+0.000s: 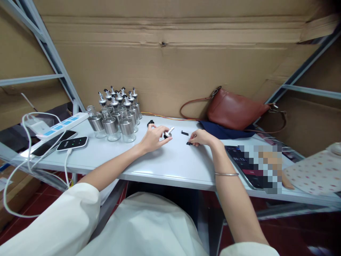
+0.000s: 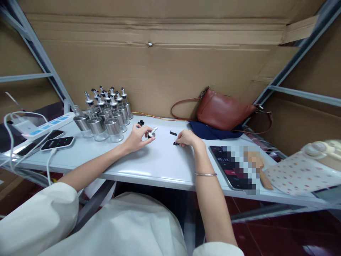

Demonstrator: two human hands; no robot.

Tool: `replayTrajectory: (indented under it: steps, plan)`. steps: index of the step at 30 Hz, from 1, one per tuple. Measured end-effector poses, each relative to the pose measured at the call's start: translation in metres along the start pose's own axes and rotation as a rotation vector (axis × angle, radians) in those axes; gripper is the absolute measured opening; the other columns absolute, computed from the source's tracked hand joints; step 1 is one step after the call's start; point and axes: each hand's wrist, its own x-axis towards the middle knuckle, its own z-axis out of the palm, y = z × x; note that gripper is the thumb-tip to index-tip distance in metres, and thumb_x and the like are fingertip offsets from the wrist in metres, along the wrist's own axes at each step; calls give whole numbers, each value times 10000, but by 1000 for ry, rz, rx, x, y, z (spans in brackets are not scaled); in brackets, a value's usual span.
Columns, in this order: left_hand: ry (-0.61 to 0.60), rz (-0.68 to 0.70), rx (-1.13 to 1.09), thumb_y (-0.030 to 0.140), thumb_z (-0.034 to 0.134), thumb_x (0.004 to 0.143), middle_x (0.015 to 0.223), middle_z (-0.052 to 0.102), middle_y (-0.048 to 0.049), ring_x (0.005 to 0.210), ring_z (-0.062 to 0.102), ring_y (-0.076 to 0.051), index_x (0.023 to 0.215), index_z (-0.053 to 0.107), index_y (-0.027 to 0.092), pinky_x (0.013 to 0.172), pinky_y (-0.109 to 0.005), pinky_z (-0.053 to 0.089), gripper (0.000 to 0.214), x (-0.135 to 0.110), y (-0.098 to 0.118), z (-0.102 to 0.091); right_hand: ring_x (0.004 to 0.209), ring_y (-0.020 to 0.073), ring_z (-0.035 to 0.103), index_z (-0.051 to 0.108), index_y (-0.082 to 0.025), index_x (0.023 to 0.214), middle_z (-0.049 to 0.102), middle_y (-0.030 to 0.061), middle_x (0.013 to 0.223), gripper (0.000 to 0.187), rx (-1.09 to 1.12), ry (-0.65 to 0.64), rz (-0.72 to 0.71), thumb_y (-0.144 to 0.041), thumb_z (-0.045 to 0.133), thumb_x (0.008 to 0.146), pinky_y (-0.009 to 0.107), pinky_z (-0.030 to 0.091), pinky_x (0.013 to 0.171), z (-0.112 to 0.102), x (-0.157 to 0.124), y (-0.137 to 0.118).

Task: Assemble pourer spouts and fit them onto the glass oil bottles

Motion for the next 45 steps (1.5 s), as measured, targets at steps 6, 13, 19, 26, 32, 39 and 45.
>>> replayTrajectory:
  steps: [6, 13, 19, 26, 32, 39, 45]
  plan:
    - [-10, -10, -1, 393, 512, 863, 951, 672, -29, 739, 580, -144, 1012, 526, 180, 882, -347, 279, 260, 0, 0, -1, 586, 140, 649, 681, -153, 678, 656, 11, 530, 64, 6, 28, -2, -144, 620, 697, 196, 475, 589, -4, -3, -4]
    - [-11, -5, -6, 380, 515, 864, 948, 669, -29, 742, 582, -143, 1007, 523, 173, 887, -351, 272, 252, 0, 1, -1, 553, 144, 635, 659, -156, 644, 662, 25, 540, 59, 21, -8, 36, -192, 657, 691, 205, 462, 526, -5, -4, -4]
    - [-26, -8, -4, 390, 509, 866, 953, 667, -28, 757, 587, -145, 1007, 522, 179, 890, -353, 273, 254, 0, 1, -1, 489, 131, 609, 625, -149, 651, 680, 52, 585, 138, 84, -63, 61, -265, 661, 718, 202, 428, 425, -3, -4, -2]
    - [-10, 10, -2, 379, 519, 866, 949, 667, -27, 751, 587, -140, 1001, 518, 170, 888, -348, 271, 248, 0, 0, 0, 489, 107, 575, 664, -126, 715, 650, 30, 559, 45, 112, -7, -3, -164, 649, 696, 198, 465, 503, -3, -4, -7]
    - [-9, 14, 4, 380, 517, 868, 940, 669, -29, 756, 587, -139, 1002, 523, 163, 880, -341, 274, 255, -1, 0, 0, 539, 103, 556, 717, -137, 716, 650, 4, 590, 90, 92, -4, -84, -180, 662, 661, 189, 429, 534, -6, -2, -4]
    - [-2, 20, 16, 368, 528, 866, 945, 668, -30, 750, 586, -135, 1011, 524, 156, 881, -344, 267, 257, 0, -1, 1, 514, 100, 513, 743, -131, 771, 650, 6, 597, 240, 83, -53, -101, -78, 567, 618, 201, 413, 524, -5, 3, 1]
    - [-4, 17, 18, 383, 527, 866, 937, 669, -28, 741, 589, -135, 1017, 530, 154, 877, -344, 270, 274, -1, -2, 1, 578, 131, 569, 747, -124, 760, 666, 26, 595, 352, 121, -98, -124, -8, 477, 565, 209, 432, 549, 0, 8, 3]
